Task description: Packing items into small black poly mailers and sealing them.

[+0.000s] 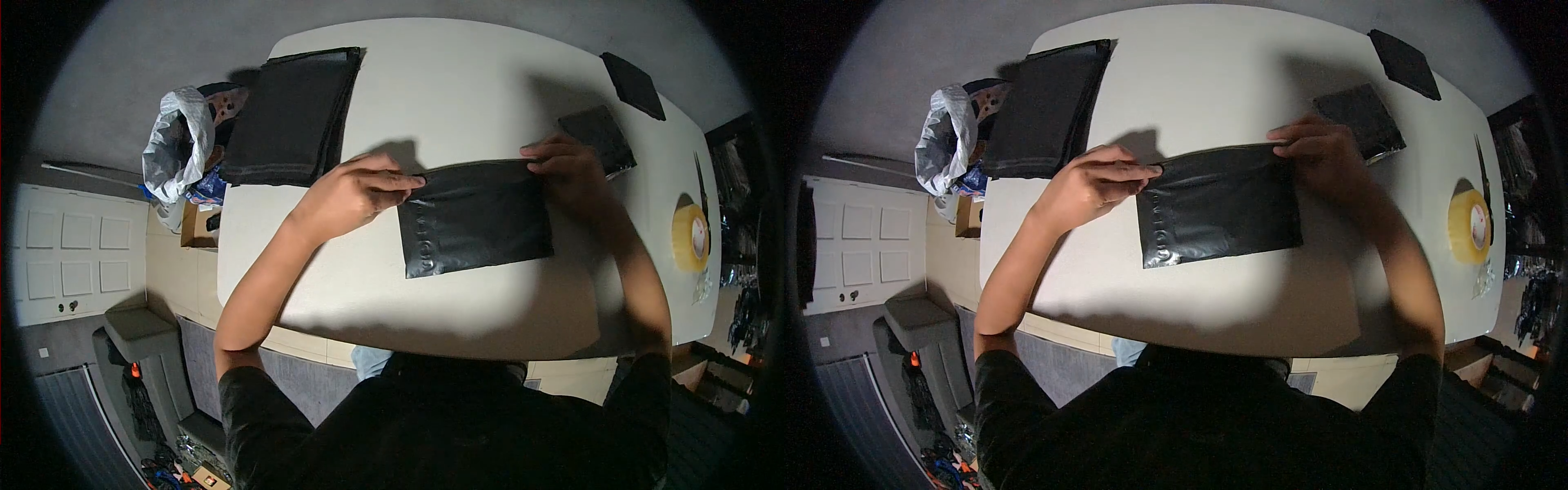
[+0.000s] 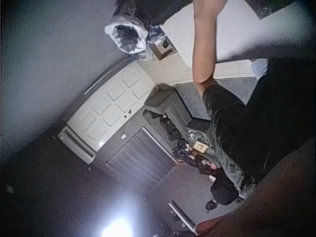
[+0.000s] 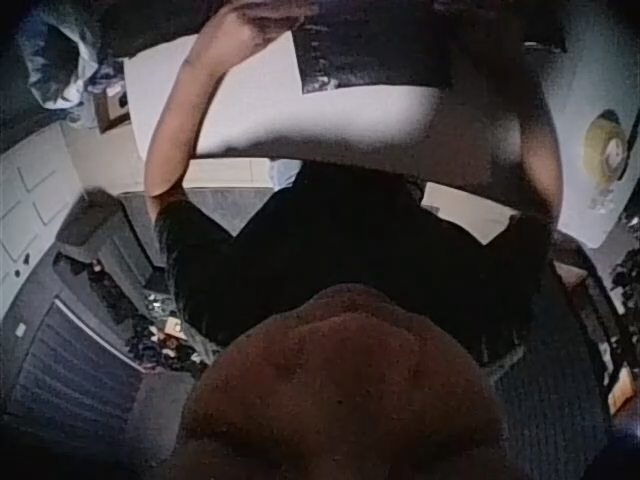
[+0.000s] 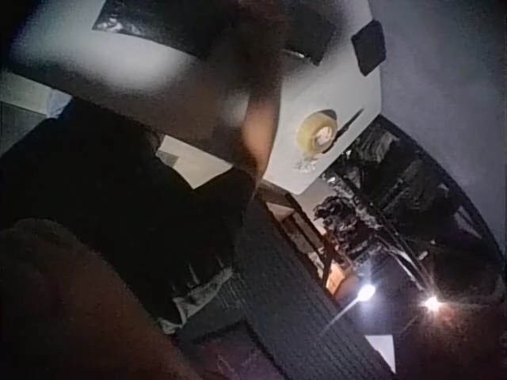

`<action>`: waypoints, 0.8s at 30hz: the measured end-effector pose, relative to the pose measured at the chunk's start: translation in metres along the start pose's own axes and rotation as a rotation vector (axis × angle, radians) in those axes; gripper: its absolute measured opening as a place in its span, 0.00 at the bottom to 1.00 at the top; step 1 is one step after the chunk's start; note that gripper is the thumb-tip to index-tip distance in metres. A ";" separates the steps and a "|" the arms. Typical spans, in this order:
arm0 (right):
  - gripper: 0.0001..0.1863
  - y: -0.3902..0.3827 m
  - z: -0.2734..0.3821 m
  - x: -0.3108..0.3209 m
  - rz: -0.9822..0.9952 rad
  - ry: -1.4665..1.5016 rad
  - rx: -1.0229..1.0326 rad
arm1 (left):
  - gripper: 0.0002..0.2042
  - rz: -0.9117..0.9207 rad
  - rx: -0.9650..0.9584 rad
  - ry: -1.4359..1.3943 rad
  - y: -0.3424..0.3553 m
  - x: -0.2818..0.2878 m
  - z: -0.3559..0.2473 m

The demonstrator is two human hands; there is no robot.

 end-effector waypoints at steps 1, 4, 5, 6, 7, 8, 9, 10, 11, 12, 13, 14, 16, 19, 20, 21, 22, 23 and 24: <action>0.17 0.000 -0.001 0.001 -0.001 0.001 -0.001 | 0.02 0.001 -0.001 -0.001 0.000 -0.001 0.001; 0.18 0.000 -0.003 0.008 0.029 -0.005 0.054 | 0.02 0.009 0.016 -0.076 0.001 -0.004 0.002; 0.17 0.000 -0.004 0.009 0.055 -0.045 0.105 | 0.02 0.012 0.014 -0.066 0.002 -0.004 0.002; 0.16 -0.002 -0.003 0.009 0.082 -0.086 0.156 | 0.02 0.015 0.012 -0.056 0.003 -0.005 0.002; 0.16 -0.005 -0.002 0.011 0.080 -0.090 0.152 | 0.02 0.012 0.008 -0.058 0.004 -0.006 0.001; 0.15 -0.007 0.000 0.009 0.125 -0.191 0.173 | 0.01 0.027 0.015 -0.054 0.003 -0.006 0.001; 0.14 -0.009 0.004 0.007 0.169 -0.292 0.193 | 0.01 0.042 0.021 -0.049 0.002 -0.006 0.001; 0.14 -0.011 0.008 0.007 0.166 -0.295 0.196 | 0.01 0.041 0.018 -0.044 0.001 -0.005 0.001; 0.14 -0.011 0.011 0.006 0.182 -0.246 0.135 | 0.01 0.053 0.021 -0.040 0.001 -0.005 0.002; 0.14 -0.011 0.013 0.005 0.198 -0.196 0.075 | 0.00 0.065 0.025 -0.035 0.001 -0.004 0.002; 0.14 -0.009 0.014 0.006 0.194 -0.200 0.078 | 0.00 0.063 0.021 -0.030 0.000 -0.004 0.002; 0.13 -0.009 0.019 0.006 0.201 -0.278 0.178 | 0.01 0.075 0.018 -0.022 0.000 -0.004 0.001; 0.12 -0.011 0.017 0.007 0.201 -0.359 0.280 | 0.01 0.088 0.009 -0.007 -0.001 -0.005 0.000; 0.10 -0.013 0.008 0.005 0.169 -0.348 0.286 | 0.01 0.090 0.023 0.033 -0.003 -0.004 -0.001; 0.08 -0.011 0.010 0.003 0.161 -0.349 0.243 | 0.01 0.114 0.028 0.030 -0.003 -0.001 -0.002; 0.07 -0.010 0.011 0.001 0.153 -0.350 0.201 | 0.02 0.138 0.033 0.026 -0.003 0.001 -0.003; 0.07 -0.011 0.010 -0.001 0.149 -0.343 0.205 | 0.02 0.146 0.035 0.031 -0.003 0.005 -0.005; 0.06 -0.011 0.007 0.000 0.119 -0.285 0.189 | 0.04 0.198 0.049 0.028 0.001 0.009 -0.006; 0.04 -0.012 0.004 0.002 0.091 -0.227 0.173 | 0.05 0.250 0.064 0.025 0.004 0.012 -0.008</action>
Point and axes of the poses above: each hand's wrist, its own y-axis towards the middle knuckle, its own x-axis out of the back of the hand, z = x × y, the point moved 4 cm from there along y, towards the middle knuckle, and after that the axes turned 15 degrees about y, right-handed, at the moved point
